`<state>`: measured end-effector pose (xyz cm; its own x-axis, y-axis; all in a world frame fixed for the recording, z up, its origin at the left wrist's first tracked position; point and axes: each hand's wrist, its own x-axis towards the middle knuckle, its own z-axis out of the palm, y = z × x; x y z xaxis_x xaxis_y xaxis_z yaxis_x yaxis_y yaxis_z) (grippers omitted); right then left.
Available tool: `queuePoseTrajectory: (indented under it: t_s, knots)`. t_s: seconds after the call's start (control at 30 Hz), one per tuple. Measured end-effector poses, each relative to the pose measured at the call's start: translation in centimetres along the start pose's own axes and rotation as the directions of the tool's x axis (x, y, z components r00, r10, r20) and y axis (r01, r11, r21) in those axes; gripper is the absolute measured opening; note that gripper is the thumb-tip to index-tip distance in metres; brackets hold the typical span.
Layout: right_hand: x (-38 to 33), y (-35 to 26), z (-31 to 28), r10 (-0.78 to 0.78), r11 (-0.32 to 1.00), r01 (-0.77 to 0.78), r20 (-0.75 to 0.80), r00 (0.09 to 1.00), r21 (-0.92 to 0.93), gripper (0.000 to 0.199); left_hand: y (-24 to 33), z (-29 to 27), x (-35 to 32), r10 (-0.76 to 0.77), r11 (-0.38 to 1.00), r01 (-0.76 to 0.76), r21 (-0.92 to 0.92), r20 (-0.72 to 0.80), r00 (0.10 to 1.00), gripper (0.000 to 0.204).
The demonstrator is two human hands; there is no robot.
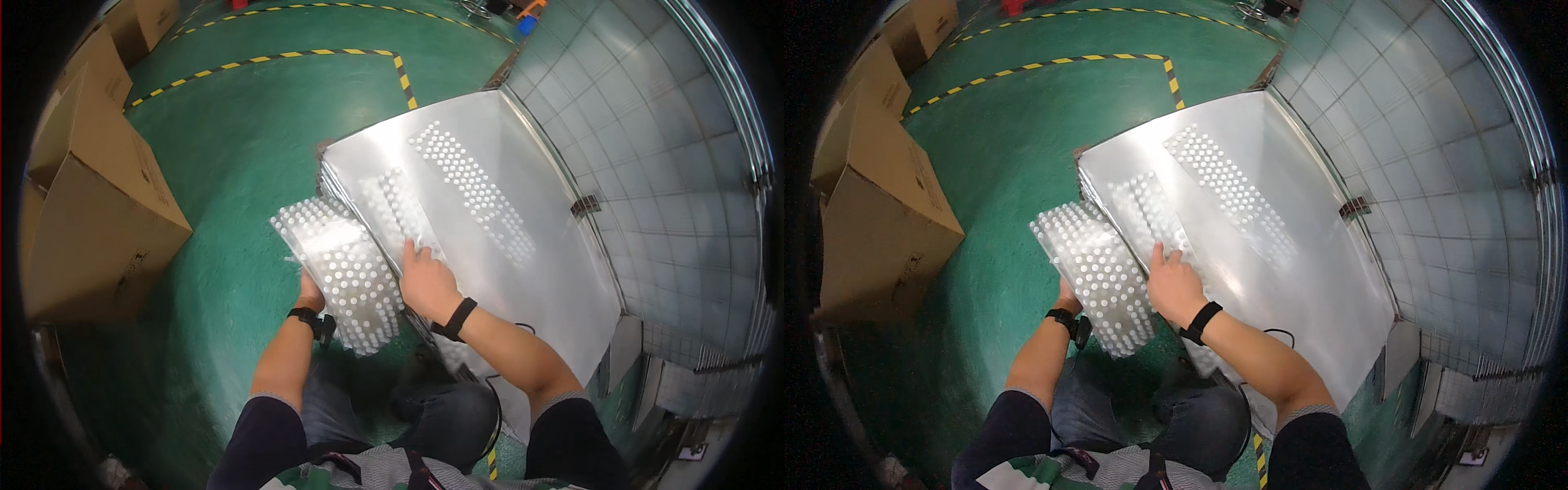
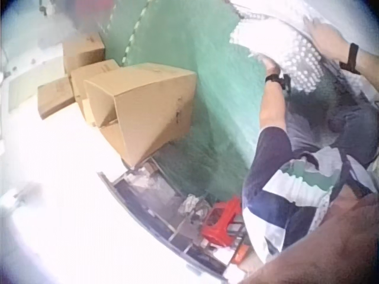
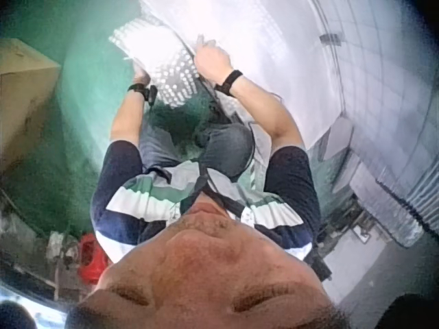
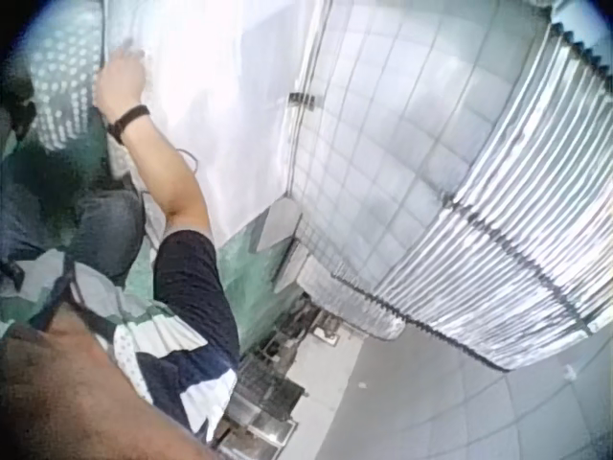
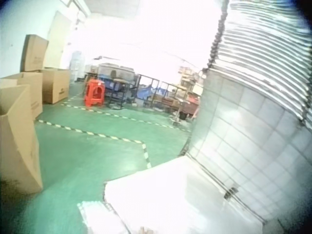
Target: Picking up bubble-textured protective plastic sheets from a stack and placing them into a cardboard box.
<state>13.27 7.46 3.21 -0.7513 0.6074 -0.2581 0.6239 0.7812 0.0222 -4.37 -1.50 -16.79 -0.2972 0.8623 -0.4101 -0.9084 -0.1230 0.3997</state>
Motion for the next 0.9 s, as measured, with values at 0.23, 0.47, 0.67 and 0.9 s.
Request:
queuePoseTrajectory:
  t_s: [0.23,0.47,0.67,0.9]
  knots:
    - [1.9,-7.9,-4.2,-0.257,0.956,0.229,0.147,0.955,0.184,0.063,-0.5,-0.3,-0.9,0.056,0.998,-0.052,0.033,-0.128,0.99,0.06]
    - [6.5,11.4,-1.9,0.331,0.944,-0.322,-0.26,0.907,0.076,0.075,-2.6,-5.0,1.5,-0.017,1.0,0.017,-0.007,-0.055,0.998,0.069]
    - [-2.2,4.3,0.3,0.044,0.999,-0.044,0.039,0.998,0.001,0.083,-1.5,-5.7,0.3,0.01,1.0,-0.011,-0.015,-0.047,0.999,0.064]
    - [-5.1,2.6,2.6,0.0,0.952,0.036,-0.119,0.993,0.302,0.055,-1.6,-4.0,0.6,0.004,0.998,-0.006,-0.059,-0.036,0.999,0.07]
